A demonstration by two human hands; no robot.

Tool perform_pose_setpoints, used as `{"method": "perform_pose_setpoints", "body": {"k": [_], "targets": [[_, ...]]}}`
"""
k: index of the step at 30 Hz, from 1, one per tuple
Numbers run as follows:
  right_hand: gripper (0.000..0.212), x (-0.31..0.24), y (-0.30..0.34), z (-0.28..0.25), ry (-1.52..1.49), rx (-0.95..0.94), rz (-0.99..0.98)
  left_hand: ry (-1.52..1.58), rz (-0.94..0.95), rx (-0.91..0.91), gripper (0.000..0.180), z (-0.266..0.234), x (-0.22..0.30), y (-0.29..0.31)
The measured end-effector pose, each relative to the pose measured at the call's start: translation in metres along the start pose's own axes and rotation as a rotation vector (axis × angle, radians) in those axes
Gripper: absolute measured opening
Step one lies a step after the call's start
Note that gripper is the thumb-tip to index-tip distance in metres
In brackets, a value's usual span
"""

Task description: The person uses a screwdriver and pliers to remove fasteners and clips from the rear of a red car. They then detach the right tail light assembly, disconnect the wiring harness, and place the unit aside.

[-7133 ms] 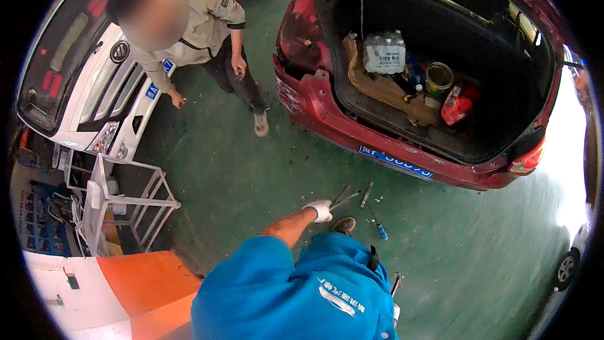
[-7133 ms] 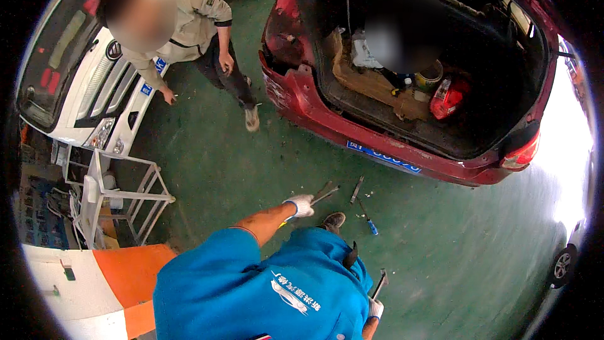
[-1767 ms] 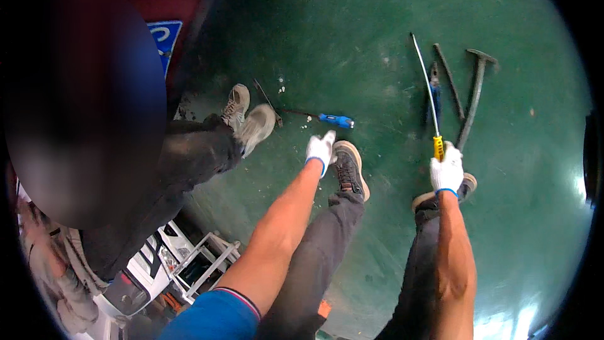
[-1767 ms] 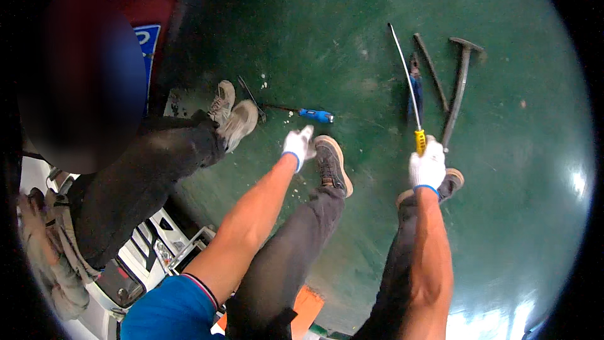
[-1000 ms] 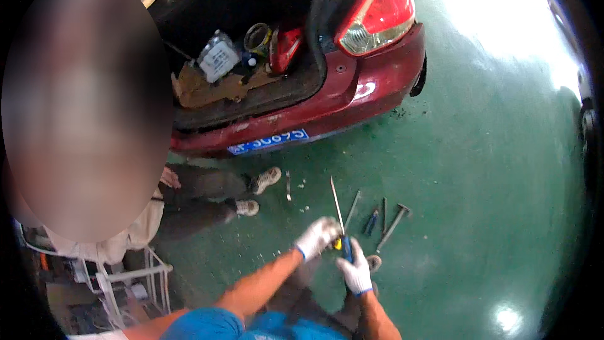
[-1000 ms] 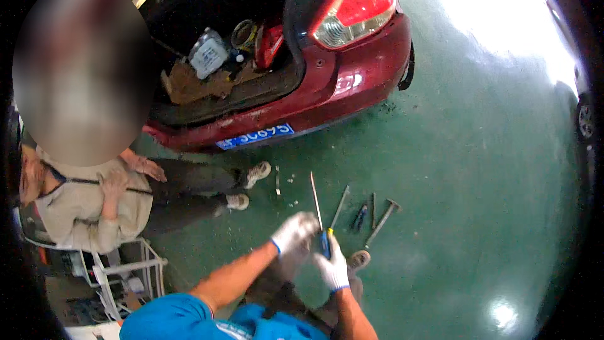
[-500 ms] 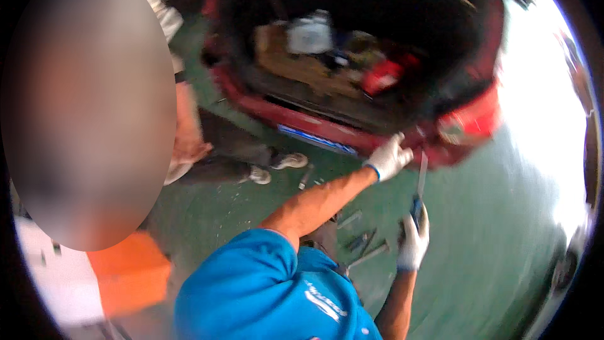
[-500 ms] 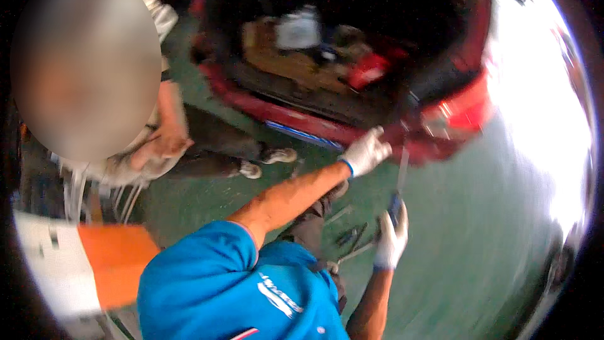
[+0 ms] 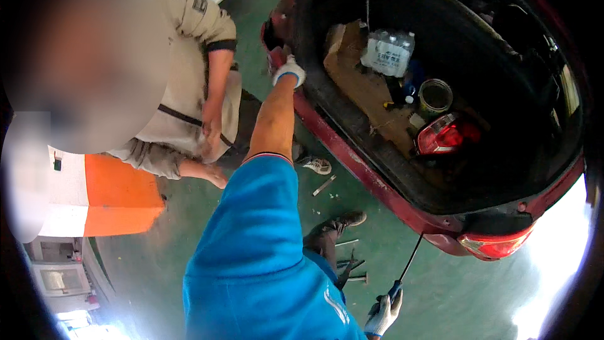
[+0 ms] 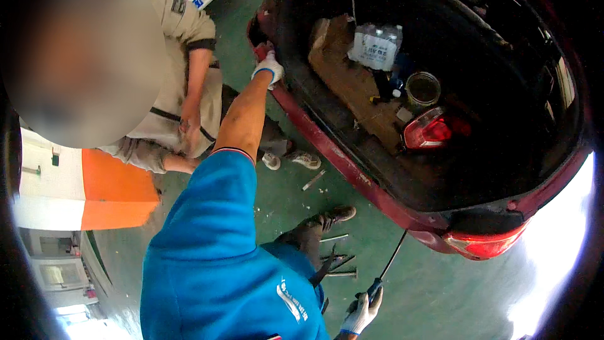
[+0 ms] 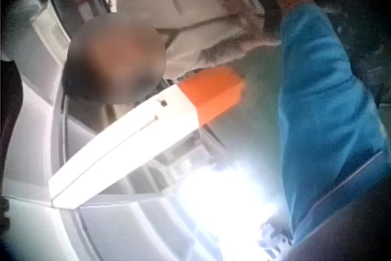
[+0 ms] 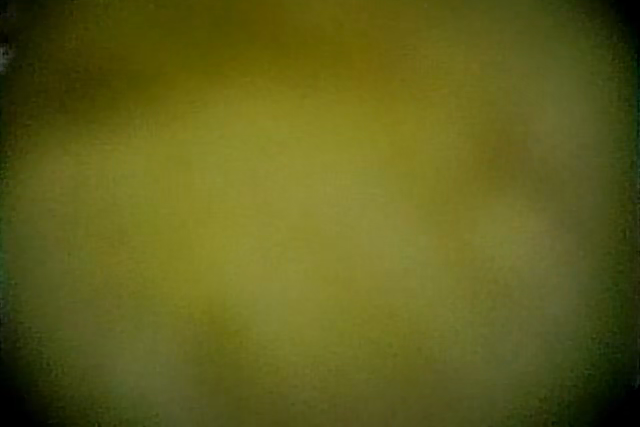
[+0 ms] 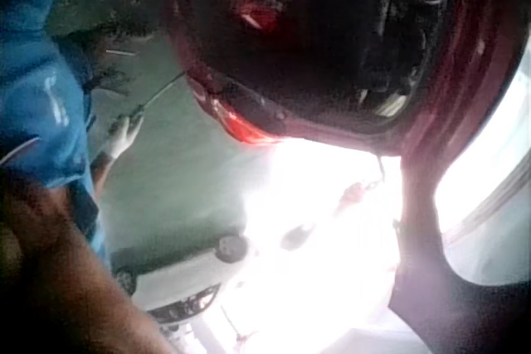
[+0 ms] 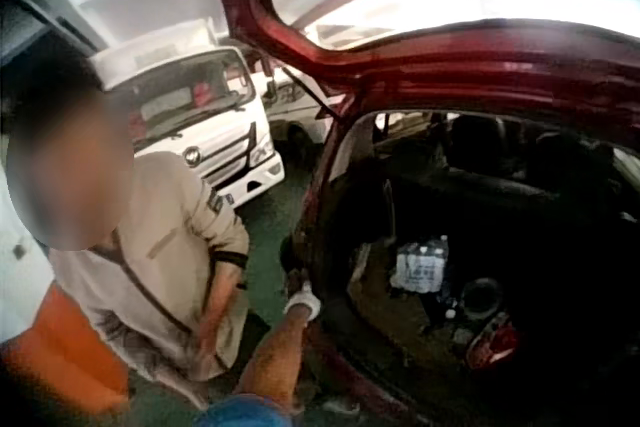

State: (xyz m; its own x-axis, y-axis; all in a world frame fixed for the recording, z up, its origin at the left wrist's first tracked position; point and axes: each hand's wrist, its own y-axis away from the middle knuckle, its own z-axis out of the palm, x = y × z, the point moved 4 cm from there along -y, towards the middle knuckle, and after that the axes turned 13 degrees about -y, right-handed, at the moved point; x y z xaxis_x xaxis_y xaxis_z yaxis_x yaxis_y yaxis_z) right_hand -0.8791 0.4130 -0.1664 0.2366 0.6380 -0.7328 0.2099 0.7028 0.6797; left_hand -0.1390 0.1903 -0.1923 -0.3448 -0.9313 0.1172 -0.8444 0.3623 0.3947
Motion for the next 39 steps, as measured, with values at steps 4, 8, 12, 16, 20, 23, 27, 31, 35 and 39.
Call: {"method": "perform_pose_setpoints", "body": {"k": [4, 8, 12, 16, 20, 23, 27, 31, 35, 39], "targets": [[0.06, 0.001, -0.024, -0.009, -0.047, -0.087, -0.076, -0.207, 0.254, 0.027, 0.05, 0.061, 0.053, 0.094], [0.057, -0.022, -0.003, 0.007, -0.047, -0.14, -0.125, 0.462, 0.598, -0.682, 0.039, 0.244, 0.048, 0.254], [0.059, -0.038, -0.013, 0.023, -0.058, -0.173, -0.192, 0.83, 0.5, -1.077, 0.035, 0.261, 0.094, 0.432], [0.061, -0.032, -0.012, 0.013, -0.18, -0.075, -0.168, 0.878, 0.499, -1.261, 0.031, 0.285, 0.15, 0.514], [0.061, -0.024, -0.023, 0.012, -0.289, -0.087, -0.179, 0.744, 0.668, -1.11, 0.022, 0.292, 0.186, 0.531], [0.061, -0.027, -0.029, 0.011, -0.295, -0.074, -0.17, 0.67, 0.742, -1.039, 0.02, 0.305, 0.202, 0.529], [0.06, -0.036, -0.037, 0.009, -0.289, -0.069, -0.181, 0.639, 0.794, -1.003, 0.018, 0.303, 0.214, 0.529], [0.059, -0.04, -0.043, 0.009, -0.252, -0.056, -0.177, 0.622, 0.804, -1.018, 0.018, 0.305, 0.222, 0.524], [0.06, -0.04, -0.044, 0.005, -0.244, -0.07, -0.2, 0.628, 0.793, -1.008, 0.018, 0.303, 0.222, 0.527], [0.061, -0.042, -0.048, 0.001, -0.257, -0.072, -0.196, 0.642, 0.798, -1.007, 0.018, 0.306, 0.225, 0.529]]}}
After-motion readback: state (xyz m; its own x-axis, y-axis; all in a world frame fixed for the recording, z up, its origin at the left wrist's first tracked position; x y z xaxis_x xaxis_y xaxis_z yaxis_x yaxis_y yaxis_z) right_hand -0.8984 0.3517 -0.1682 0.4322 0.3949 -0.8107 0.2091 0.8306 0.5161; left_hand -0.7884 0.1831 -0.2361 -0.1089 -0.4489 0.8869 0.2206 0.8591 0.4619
